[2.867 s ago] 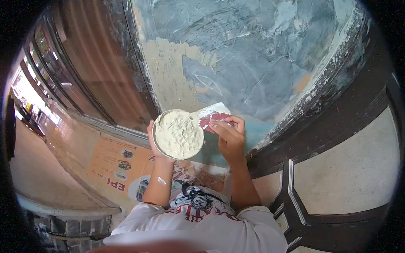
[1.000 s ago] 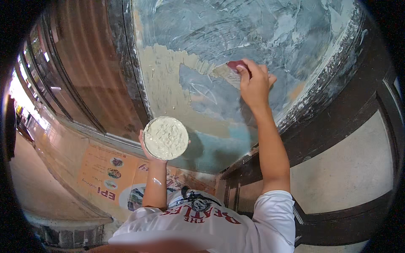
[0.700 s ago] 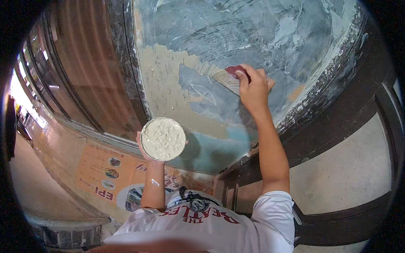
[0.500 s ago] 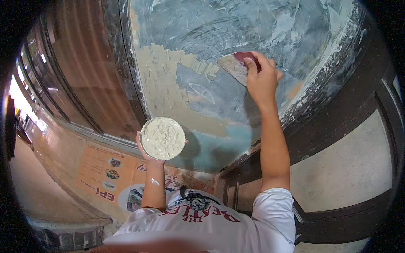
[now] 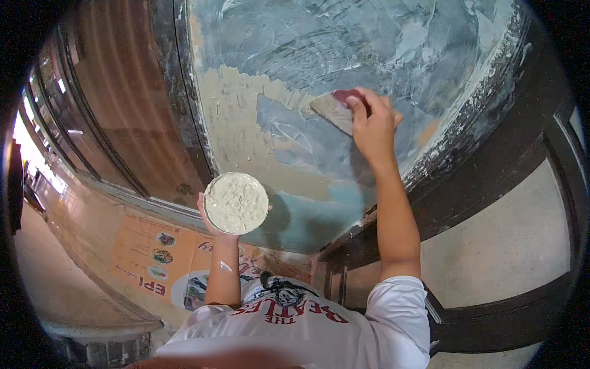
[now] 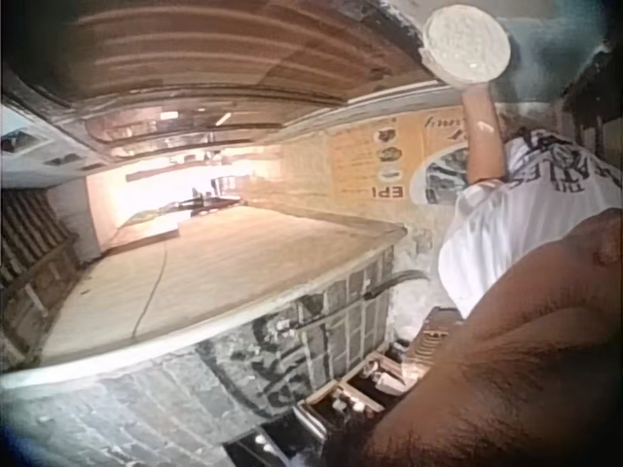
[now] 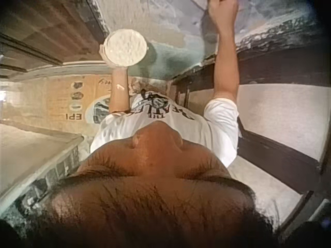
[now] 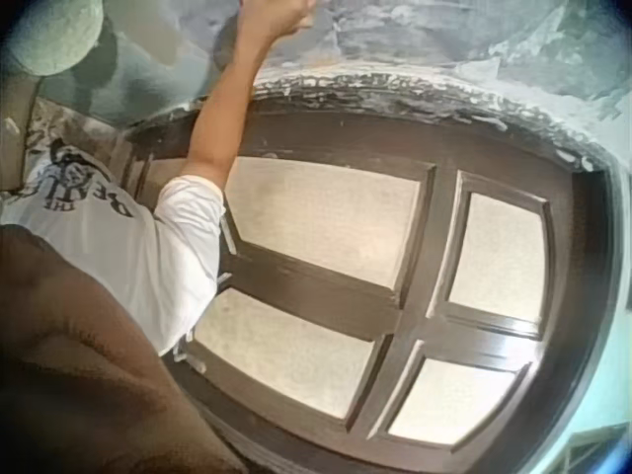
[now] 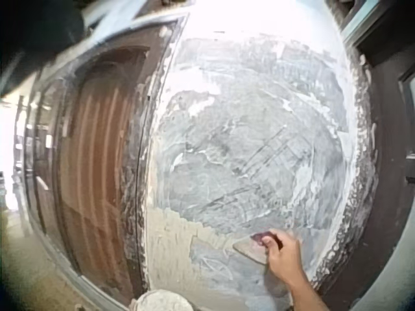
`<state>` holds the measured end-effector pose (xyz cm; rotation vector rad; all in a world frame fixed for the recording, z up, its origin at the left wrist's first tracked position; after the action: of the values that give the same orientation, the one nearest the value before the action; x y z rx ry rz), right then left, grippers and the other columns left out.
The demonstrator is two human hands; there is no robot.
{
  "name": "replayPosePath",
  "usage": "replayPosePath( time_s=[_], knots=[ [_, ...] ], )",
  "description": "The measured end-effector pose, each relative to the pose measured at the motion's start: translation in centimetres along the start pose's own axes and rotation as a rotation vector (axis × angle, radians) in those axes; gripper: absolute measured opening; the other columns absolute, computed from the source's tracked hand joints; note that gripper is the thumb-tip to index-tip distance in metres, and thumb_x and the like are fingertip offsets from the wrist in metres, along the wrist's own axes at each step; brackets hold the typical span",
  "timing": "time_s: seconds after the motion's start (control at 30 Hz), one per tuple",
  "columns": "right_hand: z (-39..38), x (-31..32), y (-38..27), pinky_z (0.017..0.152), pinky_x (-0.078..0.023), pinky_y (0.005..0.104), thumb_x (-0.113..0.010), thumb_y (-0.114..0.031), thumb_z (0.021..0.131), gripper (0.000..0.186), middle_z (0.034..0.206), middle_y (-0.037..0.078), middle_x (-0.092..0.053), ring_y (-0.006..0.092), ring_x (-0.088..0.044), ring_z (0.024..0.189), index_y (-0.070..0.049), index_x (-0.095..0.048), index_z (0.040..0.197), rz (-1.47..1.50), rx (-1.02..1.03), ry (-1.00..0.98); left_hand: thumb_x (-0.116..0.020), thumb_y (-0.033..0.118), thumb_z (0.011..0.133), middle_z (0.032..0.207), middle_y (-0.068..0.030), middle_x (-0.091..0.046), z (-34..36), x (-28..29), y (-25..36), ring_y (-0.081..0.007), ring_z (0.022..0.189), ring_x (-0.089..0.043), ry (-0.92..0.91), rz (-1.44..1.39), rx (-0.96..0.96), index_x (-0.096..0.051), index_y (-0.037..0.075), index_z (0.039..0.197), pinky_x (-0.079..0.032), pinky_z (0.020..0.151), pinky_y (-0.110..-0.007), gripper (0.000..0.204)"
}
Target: The person applies plaster to a concrete wall using a putty knife.
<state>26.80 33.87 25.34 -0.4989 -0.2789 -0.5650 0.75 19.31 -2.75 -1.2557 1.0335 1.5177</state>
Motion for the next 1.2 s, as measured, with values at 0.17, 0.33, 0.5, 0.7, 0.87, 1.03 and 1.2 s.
replayPosePath(
  time_s=[0.17,0.33,0.5,0.7,0.87,1.03,1.2],
  knots=[
    [0.3,-0.5,-1.0,0.095,-0.033,0.0415,-0.071,-0.026,0.094,0.024,0.097,0.009,-0.072,0.0270,-0.063,0.095,-0.016,-0.074,0.116,-0.136,0.053,-0.034,-0.044,0.070,0.091,0.150,-0.0189,-0.051,0.0,0.2,0.2,-0.0472,0.130,-0.052,0.034,-0.093,0.003,-0.051,0.012,0.147,-0.040,0.097,-0.080,0.081],
    [1.2,1.8,0.7,0.097,-0.034,0.0415,-0.072,-0.026,0.093,0.024,0.099,0.009,-0.072,0.0264,-0.063,0.097,-0.014,-0.075,0.114,0.141,-0.078,0.043,-0.047,0.070,0.090,0.152,-0.0183,-0.048,-1.0,0.4,0.5,-0.0490,0.132,-0.049,0.005,-0.001,-0.016,-0.052,0.013,0.147,-0.035,0.097,-0.085,0.080],
    [-0.2,-0.9,-1.2,0.096,-0.034,0.0405,-0.072,-0.025,0.093,0.022,0.097,0.007,-0.072,0.0248,-0.063,0.098,-0.014,-0.075,0.112,-0.185,0.053,-0.139,-0.049,0.071,0.090,0.154,-0.0163,-0.047,-0.6,-0.4,0.2,-0.0488,0.135,-0.047,-0.064,0.055,0.004,-0.054,0.016,0.146,-0.031,0.098,-0.088,0.079],
    [1.9,4.2,-0.9,0.098,-0.035,0.0371,-0.072,-0.014,0.093,0.017,0.099,0.011,-0.071,0.0287,-0.063,0.094,-0.008,-0.075,0.108,0.380,-0.107,0.088,-0.047,0.070,0.091,0.152,-0.0175,-0.049,-0.9,-1.9,-0.1,-0.0481,0.133,-0.049,0.029,0.020,0.007,-0.053,0.013,0.146,-0.034,0.098,-0.085,0.079],
    [-4.1,3.1,-7.9,0.088,-0.035,0.0369,-0.077,-0.006,0.080,0.022,0.097,0.000,-0.074,0.0228,-0.062,0.092,-0.012,-0.076,0.101,0.109,0.399,-0.203,-0.047,0.067,0.095,0.153,-0.0186,-0.049,-0.4,-8.0,-1.7,-0.0457,0.134,-0.050,-0.136,-0.047,0.105,-0.053,0.011,0.147,-0.034,0.104,-0.080,0.077],
    [-9.2,3.9,-13.3,0.081,-0.029,0.0431,-0.082,-0.017,0.074,0.025,0.104,-0.010,-0.075,0.0178,-0.061,0.094,-0.023,-0.075,0.097,-0.066,0.812,-0.237,-0.044,0.065,0.098,0.156,-0.0225,-0.043,0.3,-10.4,-1.8,-0.0461,0.137,-0.047,-0.113,-0.030,0.085,-0.048,0.006,0.150,-0.038,0.112,-0.066,0.078],
    [-10.1,5.7,-13.5,0.080,-0.028,0.0439,-0.078,-0.029,0.078,0.020,0.107,-0.016,-0.073,0.0151,-0.061,0.095,-0.026,-0.074,0.097,-0.148,0.835,-0.234,-0.044,0.064,0.099,0.155,-0.0238,-0.044,-0.1,-12.2,-2.8,-0.0465,0.136,-0.048,-0.099,0.015,0.087,-0.045,0.004,0.151,-0.039,0.113,-0.063,0.080]
  ],
)
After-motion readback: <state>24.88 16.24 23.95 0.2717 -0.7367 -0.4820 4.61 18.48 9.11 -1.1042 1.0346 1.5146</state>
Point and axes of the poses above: each hand's wrist, its own z-axis towards the middle knuckle, its own x-axis out of the back of the hand, y = z × x, the point moved 10 cm from there along z, towards the middle knuckle
